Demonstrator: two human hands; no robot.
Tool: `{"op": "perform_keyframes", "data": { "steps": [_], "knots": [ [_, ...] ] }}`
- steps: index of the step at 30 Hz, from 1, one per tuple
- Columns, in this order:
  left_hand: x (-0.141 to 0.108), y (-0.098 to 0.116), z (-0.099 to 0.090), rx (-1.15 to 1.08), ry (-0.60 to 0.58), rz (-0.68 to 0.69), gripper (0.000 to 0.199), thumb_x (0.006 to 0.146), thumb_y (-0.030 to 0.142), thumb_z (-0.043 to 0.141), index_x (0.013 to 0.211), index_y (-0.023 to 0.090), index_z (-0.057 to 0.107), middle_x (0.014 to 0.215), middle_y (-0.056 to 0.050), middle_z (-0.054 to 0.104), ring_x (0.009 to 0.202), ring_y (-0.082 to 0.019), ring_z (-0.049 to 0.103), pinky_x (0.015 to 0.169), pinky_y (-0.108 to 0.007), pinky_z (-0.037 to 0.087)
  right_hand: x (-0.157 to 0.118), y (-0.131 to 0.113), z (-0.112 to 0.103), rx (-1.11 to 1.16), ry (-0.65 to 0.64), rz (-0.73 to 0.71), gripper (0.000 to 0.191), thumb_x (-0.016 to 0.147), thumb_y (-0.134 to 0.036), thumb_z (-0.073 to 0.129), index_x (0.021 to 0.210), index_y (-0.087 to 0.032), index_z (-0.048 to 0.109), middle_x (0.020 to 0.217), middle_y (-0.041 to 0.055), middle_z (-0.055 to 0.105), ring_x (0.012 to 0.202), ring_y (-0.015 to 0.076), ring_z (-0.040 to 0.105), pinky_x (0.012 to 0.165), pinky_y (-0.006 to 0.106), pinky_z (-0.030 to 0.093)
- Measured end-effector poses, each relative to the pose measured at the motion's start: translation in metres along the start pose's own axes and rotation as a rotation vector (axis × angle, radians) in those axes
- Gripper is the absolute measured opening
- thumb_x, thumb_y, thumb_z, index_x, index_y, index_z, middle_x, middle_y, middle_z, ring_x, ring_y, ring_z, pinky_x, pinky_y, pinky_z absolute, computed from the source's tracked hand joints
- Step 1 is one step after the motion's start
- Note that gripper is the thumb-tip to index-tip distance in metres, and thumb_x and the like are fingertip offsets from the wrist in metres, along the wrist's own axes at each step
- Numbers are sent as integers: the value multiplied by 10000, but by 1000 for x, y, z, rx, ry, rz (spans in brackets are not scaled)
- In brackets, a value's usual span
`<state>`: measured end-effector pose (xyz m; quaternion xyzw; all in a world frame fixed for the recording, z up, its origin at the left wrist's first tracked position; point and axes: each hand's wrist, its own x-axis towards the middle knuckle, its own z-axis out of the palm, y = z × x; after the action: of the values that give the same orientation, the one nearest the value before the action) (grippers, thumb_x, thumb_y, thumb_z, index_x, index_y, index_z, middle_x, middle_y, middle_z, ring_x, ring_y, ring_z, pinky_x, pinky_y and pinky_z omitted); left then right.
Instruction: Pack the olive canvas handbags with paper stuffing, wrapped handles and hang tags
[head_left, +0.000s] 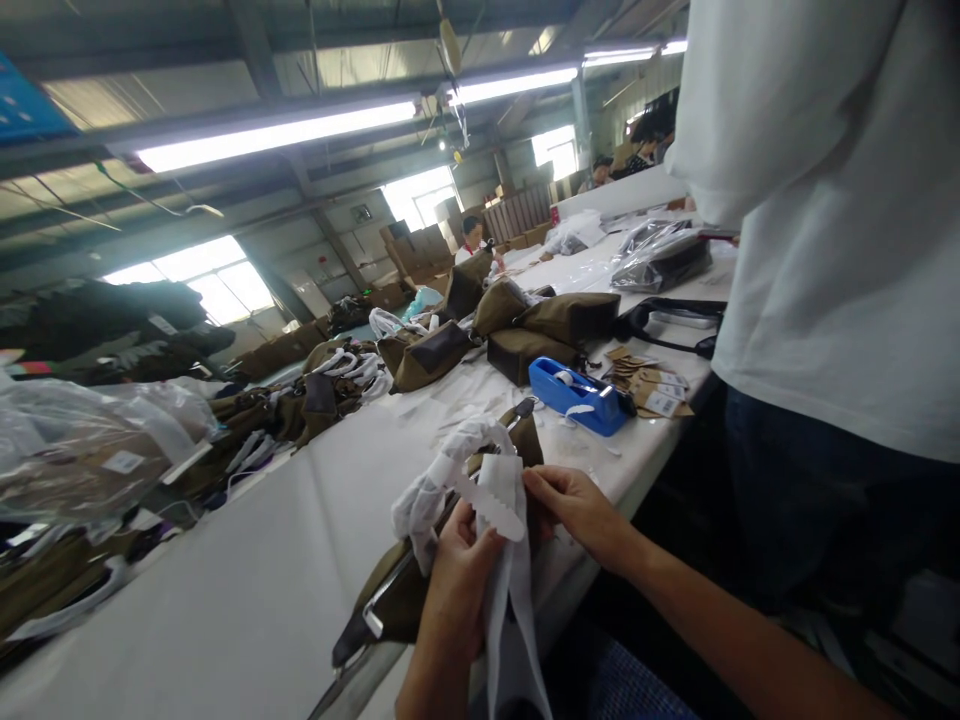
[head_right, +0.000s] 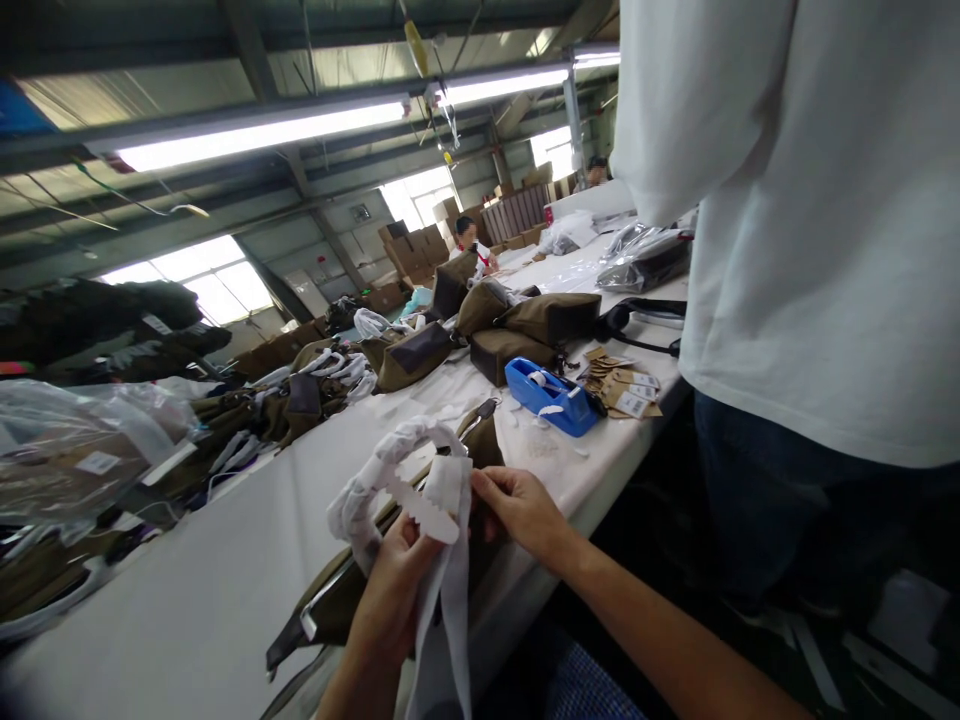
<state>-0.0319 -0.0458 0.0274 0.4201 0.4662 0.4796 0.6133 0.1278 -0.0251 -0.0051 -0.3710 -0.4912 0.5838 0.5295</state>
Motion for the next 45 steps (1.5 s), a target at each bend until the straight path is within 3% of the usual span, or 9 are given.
{"op": "perform_keyframes", "data": {
  "steps": [5, 10, 19, 26, 31, 34, 37, 41, 45],
  "knots": [
    [0, 3, 2, -11, -12, 12, 513, 701, 351, 856, 1140, 156, 675, 1005, -95, 771, 962, -256, 730, 809, -282, 557, -33, 15, 1, -157, 39, 20, 529, 909, -687, 552, 898, -172, 673, 805, 22, 694, 474, 95, 552, 502, 250, 443],
    [0, 1, 2, 28, -10, 3, 458, 751, 316, 809, 1154, 158, 660, 1030, -90, 763, 956, -229, 720, 790, -255, 538, -62, 31, 14, -131, -118, 140, 336, 870, -476, 711, 1049, -195, 666, 987, 38, 721, 516, 101, 583, 506, 246, 464],
    [0, -15, 13, 447, 129, 247, 376, 844, 369, 744, 1140, 158, 647, 952, -81, 752, 902, -242, 722, 785, -306, 545, -67, 37, 48, -276, 100, -30, 189, 760, -135, 679, 935, -188, 630, 933, 58, 719, 817, 214, 672, 752, 315, 539],
    [5, -21, 15, 548, 171, 286, 423, 863, 395, 719, 1205, 168, 623, 876, -46, 726, 793, -223, 713, 705, -301, 549, -86, 33, 43, 95, -43, 120, 275, 904, -431, 672, 976, -168, 630, 909, 63, 699, 816, 204, 672, 743, 320, 553],
    [2, -9, 1, 486, -23, 195, 391, 900, 485, 665, 1107, 154, 681, 958, -87, 756, 896, -251, 719, 746, -300, 562, -76, 40, 39, 81, -5, 158, 382, 853, -537, 721, 873, -163, 645, 693, -1, 614, 581, 127, 557, 567, 258, 479],
    [-15, -4, -15, 568, -113, 193, 463, 975, 536, 528, 1186, 164, 705, 1183, -114, 747, 1110, -288, 687, 947, -360, 545, -73, 43, 37, 97, -9, 161, 372, 825, -519, 758, 866, -162, 660, 710, -6, 609, 582, 112, 529, 552, 238, 459],
    [-38, -13, -31, 653, -47, 180, 523, 956, 519, 566, 1362, 194, 629, 1400, -101, 652, 1311, -313, 586, 1107, -403, 463, -74, 45, 38, 96, -3, 158, 355, 834, -503, 752, 906, -162, 685, 778, 16, 653, 641, 127, 560, 561, 230, 458],
    [-57, -33, -42, 631, 74, 85, 611, 870, 525, 675, 1372, 181, 619, 1377, -112, 667, 1276, -326, 613, 1114, -432, 464, -73, 41, 36, 40, -70, 142, 302, 854, -461, 738, 965, -180, 717, 890, 47, 735, 753, 174, 651, 640, 256, 507],
    [-56, -35, -38, 534, 183, 96, 589, 828, 566, 695, 1275, 183, 690, 1252, -105, 737, 1162, -322, 681, 1032, -396, 525, -50, 24, -6, -277, -223, 90, 235, 894, -419, 685, 992, -225, 773, 932, 42, 775, 837, 224, 715, 778, 328, 562]
  ]
}}
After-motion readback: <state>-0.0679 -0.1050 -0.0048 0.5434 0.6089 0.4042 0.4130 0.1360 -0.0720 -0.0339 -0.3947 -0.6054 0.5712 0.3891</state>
